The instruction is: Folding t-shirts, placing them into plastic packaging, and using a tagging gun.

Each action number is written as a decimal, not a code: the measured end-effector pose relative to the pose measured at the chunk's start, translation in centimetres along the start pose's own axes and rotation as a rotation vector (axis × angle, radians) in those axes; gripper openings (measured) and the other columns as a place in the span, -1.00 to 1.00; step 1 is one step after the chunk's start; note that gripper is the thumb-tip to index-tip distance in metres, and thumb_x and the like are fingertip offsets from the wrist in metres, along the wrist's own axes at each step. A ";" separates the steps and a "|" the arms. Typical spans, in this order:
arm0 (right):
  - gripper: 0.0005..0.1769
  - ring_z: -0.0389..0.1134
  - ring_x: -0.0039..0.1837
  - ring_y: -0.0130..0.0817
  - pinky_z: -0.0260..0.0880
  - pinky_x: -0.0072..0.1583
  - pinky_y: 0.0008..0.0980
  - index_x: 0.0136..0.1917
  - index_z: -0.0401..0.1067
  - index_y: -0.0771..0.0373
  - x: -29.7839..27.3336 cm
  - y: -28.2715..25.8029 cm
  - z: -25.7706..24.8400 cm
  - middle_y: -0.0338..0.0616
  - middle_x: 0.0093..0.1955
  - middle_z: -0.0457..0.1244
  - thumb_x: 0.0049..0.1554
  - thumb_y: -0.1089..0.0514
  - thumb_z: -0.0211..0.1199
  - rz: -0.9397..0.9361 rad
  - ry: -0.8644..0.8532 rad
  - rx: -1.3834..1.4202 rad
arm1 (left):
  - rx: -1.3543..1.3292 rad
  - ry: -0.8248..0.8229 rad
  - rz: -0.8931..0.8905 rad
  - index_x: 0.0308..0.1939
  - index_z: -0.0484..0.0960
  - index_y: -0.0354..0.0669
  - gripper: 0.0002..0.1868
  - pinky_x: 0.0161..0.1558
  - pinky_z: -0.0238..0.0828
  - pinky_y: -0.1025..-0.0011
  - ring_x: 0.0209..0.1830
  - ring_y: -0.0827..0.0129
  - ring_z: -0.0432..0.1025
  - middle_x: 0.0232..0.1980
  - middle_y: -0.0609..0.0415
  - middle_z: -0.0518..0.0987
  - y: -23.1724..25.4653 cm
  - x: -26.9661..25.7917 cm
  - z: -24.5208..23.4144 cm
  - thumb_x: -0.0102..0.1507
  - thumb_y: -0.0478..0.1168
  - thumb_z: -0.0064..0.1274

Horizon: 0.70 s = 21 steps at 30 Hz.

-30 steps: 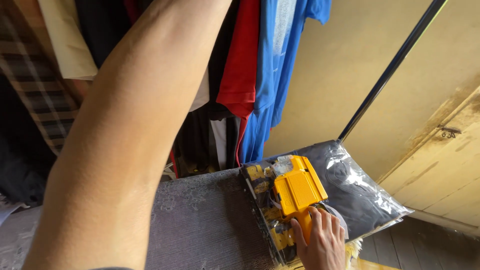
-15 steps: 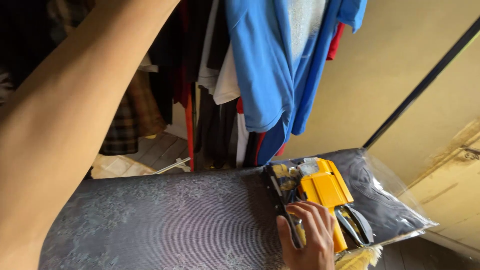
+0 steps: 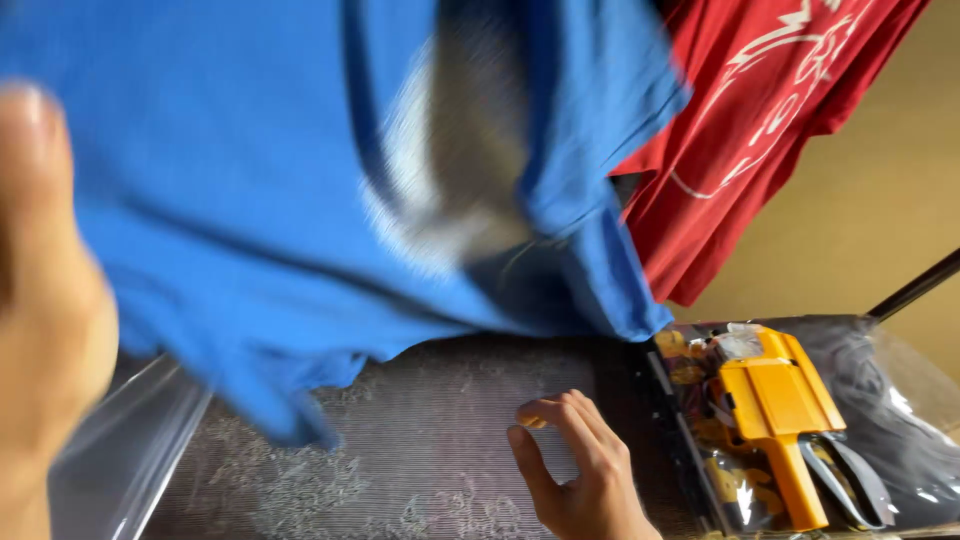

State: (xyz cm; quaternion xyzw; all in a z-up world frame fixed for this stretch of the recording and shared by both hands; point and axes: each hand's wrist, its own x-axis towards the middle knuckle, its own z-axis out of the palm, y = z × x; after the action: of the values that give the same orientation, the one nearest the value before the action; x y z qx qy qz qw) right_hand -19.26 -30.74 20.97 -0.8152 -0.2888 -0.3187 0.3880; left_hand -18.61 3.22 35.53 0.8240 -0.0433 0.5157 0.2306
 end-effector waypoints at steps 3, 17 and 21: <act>-0.86 0.47 -0.13 -0.33 0.48 -0.05 -0.34 -0.07 0.48 0.32 0.4 -1.6 1.6 -0.09 -0.20 0.37 0.10 0.26 0.37 0.164 -0.088 0.180 | -0.088 0.012 -0.232 -0.29 0.46 -0.24 -0.48 -0.57 0.08 0.37 -0.66 0.45 0.24 -0.58 0.13 0.34 0.9 -5.9 -1.1 0.66 0.04 -0.12; -0.62 0.40 -0.21 -0.45 0.37 -0.24 -0.47 0.18 0.41 0.40 -6.7 5.9 7.4 -0.05 -0.12 0.40 0.21 0.08 0.16 0.780 0.083 0.640 | 0.402 0.283 0.337 -0.40 0.63 0.14 -0.68 -0.55 0.07 0.32 -0.61 0.38 0.10 -0.52 0.25 0.35 -0.2 -38.6 21.9 0.24 0.20 0.06; -0.63 0.34 -0.42 -0.48 0.21 -0.43 -0.52 0.14 0.47 0.37 -9.0 9.3 7.2 -0.04 -0.29 0.40 0.26 0.05 0.08 1.013 0.138 0.556 | 0.387 0.362 0.470 -0.48 0.52 0.14 -0.69 -0.56 -0.06 0.28 -0.64 0.37 0.01 -0.58 0.24 0.19 -3.1 -45.5 28.4 0.24 0.14 -0.09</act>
State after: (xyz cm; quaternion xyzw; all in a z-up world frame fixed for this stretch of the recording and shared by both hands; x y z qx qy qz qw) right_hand -16.07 -31.84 6.56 -0.6966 0.0904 -0.0581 0.7093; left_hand -15.25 -13.66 -15.30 0.7152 -0.0915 0.6911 -0.0509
